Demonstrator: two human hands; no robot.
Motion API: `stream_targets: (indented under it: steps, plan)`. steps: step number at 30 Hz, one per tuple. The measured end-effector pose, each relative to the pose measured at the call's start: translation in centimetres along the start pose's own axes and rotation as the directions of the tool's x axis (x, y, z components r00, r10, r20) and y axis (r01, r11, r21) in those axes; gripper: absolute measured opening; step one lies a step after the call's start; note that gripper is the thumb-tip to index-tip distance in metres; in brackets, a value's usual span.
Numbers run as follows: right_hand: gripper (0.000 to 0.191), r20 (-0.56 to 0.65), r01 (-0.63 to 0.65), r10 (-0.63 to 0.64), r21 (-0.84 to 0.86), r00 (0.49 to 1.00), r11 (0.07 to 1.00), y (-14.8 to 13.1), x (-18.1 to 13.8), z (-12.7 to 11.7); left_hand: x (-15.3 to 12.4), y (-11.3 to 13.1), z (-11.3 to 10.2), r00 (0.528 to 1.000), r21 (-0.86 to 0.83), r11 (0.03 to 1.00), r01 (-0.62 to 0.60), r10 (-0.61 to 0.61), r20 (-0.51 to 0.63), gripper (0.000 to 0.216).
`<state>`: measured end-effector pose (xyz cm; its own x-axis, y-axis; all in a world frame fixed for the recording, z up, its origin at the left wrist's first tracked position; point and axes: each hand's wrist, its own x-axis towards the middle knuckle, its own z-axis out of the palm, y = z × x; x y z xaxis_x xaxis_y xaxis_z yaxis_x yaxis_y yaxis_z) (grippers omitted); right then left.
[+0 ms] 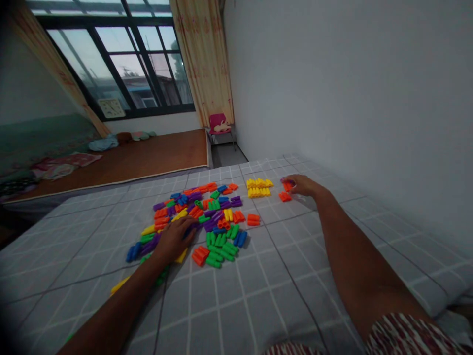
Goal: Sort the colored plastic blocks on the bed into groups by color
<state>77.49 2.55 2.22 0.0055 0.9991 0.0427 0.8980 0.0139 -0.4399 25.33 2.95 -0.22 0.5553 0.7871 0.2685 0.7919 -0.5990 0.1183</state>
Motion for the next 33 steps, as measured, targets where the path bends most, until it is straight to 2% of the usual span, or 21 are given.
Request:
stream_targets:
  steps: [4, 7, 11, 16, 18, 20, 22, 24, 27, 30, 33]
  plan:
    - [0.047, 0.071, -0.158, 0.165, -0.098, 0.984, 0.983, 3.0, -1.2, -0.9, 0.1, 0.0, 0.0, 1.000, -0.005, 1.000, 0.004, -0.004, 0.010, 0.030]
    - [0.048, 0.136, -0.144, 0.150, -0.052, 0.979, 0.988, 3.7, -1.3, -0.2, 0.1, 0.1, -0.1, 1.000, 0.003, 1.000, 0.015, -0.015, 0.018, 0.030]
    - [0.050, 0.166, -0.107, 0.111, -0.032, 0.980, 0.994, 3.0, -0.7, 0.9, 0.1, 0.2, -0.2, 1.000, 0.015, 1.000, 0.016, -0.016, 0.017, 0.031]
    - [0.054, 0.199, -0.071, 0.079, -0.046, 0.977, 0.996, 2.6, -0.9, 0.8, 0.0, -0.1, 0.2, 1.000, 0.002, 1.000, 0.010, -0.010, 0.011, 0.031]
    - [0.056, 0.189, -0.091, 0.105, -0.080, 0.976, 0.993, 2.6, -1.0, 0.4, -0.1, -0.1, 0.4, 1.000, 0.001, 1.000, 0.013, -0.013, 0.007, 0.030]
    - [0.051, 0.122, -0.109, 0.126, -0.131, 0.985, 0.985, 2.1, -0.8, 0.0, -0.2, 0.0, 0.4, 1.000, -0.001, 1.000, 0.012, -0.012, 0.001, 0.030]
    - [0.040, 0.023, -0.072, 0.076, -0.145, 0.997, 0.987, 0.3, -0.5, 0.0, -0.2, 0.3, 0.3, 1.000, -0.013, 1.000, 0.003, -0.003, -0.002, 0.030]
    - [0.034, -0.038, 0.035, -0.040, -0.106, 0.998, 0.994, -3.0, -0.3, 0.3, -0.3, 0.6, 0.0, 1.000, -0.026, 1.000, 0.003, -0.003, -0.005, 0.029]
    - [0.032, -0.012, 0.244, -0.244, 0.009, 0.970, 0.970, -9.7, -0.6, 1.9, -0.3, 0.8, -0.2, 1.000, -0.028, 1.000, 0.012, -0.012, 0.001, 0.028]
    - [0.031, 0.104, 0.417, -0.430, 0.125, 0.897, 0.900, -16.5, -1.5, 4.5, -0.4, 0.8, -0.1, 1.000, -0.025, 1.000, 0.019, -0.019, 0.007, 0.027]
    - [0.034, 0.192, 0.550, -0.571, 0.153, 0.798, 0.821, -21.1, -2.2, 7.5, -0.4, 0.8, 0.1, 1.000, -0.034, 0.999, 0.018, -0.018, 0.000, 0.028]
